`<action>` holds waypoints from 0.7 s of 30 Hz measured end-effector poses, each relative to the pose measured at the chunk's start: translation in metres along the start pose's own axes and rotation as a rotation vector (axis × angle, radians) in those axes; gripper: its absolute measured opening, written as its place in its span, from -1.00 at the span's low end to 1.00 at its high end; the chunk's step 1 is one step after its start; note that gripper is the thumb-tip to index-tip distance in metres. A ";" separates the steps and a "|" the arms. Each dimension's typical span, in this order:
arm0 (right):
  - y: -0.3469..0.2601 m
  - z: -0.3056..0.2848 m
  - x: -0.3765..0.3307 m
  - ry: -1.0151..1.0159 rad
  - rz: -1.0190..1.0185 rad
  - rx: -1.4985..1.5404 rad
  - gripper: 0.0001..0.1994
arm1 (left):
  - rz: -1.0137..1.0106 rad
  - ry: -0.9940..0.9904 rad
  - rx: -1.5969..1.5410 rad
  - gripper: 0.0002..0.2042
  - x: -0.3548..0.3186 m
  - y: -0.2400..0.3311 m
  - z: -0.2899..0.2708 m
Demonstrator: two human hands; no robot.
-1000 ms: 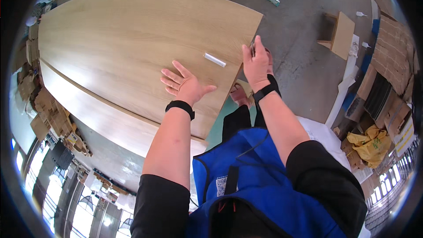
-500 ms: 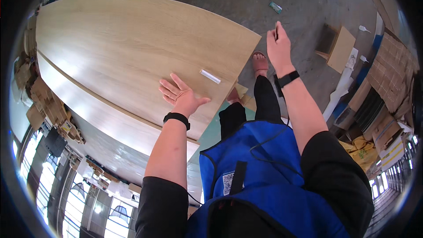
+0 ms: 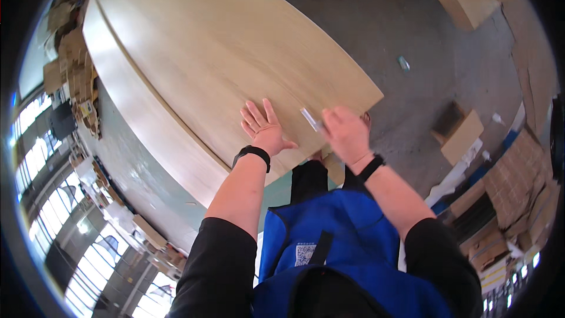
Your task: The recorder is marking and organizing large curved wooden furniture panels in a factory setting.
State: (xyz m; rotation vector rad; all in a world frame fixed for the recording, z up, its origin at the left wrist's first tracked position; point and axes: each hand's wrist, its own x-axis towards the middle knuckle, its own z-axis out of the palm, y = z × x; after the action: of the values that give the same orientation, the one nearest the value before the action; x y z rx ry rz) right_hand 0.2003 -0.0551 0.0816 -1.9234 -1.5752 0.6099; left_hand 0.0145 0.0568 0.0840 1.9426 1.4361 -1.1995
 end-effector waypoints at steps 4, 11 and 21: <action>-0.012 0.040 0.009 -0.092 -0.057 -0.042 -0.66 | 0.003 -0.006 -0.042 0.45 -0.003 0.002 -0.004; -0.002 0.031 0.008 -0.145 -0.072 0.023 -0.69 | 0.009 0.003 -0.099 0.45 -0.010 -0.004 -0.011; 0.062 -0.030 0.060 -0.019 0.321 0.098 -0.57 | 0.050 0.092 -0.200 0.46 -0.016 -0.015 -0.006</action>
State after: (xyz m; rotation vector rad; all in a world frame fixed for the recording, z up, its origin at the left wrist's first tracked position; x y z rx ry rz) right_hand 0.2764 -0.0090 0.0616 -2.1167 -1.2303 0.8225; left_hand 0.0017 0.0583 0.1026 1.9049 1.4825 -0.9174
